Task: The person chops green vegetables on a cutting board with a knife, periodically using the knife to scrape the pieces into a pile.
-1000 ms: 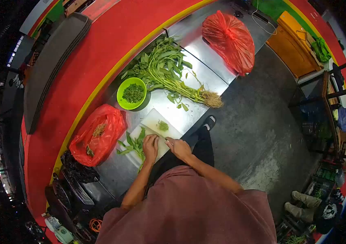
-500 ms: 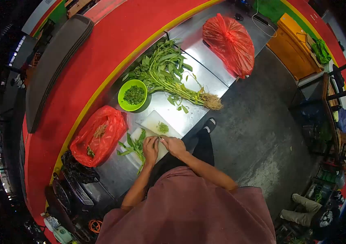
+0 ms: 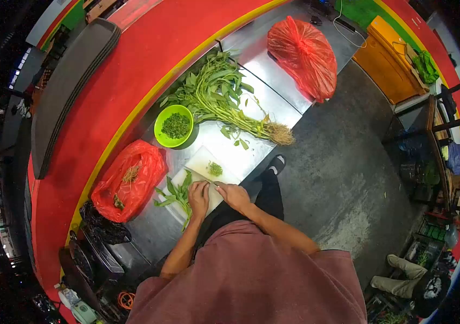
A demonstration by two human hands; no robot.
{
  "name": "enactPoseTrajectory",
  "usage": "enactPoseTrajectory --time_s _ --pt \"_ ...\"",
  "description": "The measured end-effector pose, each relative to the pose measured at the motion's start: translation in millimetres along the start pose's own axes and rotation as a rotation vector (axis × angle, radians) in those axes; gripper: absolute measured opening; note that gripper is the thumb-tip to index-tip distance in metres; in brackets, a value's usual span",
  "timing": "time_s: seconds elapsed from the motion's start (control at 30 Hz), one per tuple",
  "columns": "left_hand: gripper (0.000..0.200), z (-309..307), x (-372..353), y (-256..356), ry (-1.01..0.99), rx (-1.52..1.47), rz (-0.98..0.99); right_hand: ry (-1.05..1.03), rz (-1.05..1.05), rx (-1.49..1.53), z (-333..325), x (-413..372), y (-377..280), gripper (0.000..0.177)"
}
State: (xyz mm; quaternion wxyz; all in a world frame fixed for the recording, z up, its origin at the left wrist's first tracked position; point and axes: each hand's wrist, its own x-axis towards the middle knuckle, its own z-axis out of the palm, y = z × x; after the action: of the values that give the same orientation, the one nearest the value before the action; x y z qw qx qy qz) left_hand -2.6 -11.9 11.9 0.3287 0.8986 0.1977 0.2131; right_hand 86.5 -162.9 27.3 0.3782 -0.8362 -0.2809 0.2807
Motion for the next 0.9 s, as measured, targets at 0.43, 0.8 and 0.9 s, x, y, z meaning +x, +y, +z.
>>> enactPoseTrajectory --time_s 0.43,0.8,0.9 --pt "0.012 -2 0 1 0.016 -0.038 -0.009 -0.014 0.023 0.003 -2 -1 -5 0.039" --pt "0.013 2 -2 -6 0.011 -0.038 -0.007 -0.045 0.090 0.035 -7 1 -18 0.040" --pt "0.013 2 -3 -4 0.018 -0.023 -0.014 -0.015 0.061 0.030 -2 1 -9 0.041"
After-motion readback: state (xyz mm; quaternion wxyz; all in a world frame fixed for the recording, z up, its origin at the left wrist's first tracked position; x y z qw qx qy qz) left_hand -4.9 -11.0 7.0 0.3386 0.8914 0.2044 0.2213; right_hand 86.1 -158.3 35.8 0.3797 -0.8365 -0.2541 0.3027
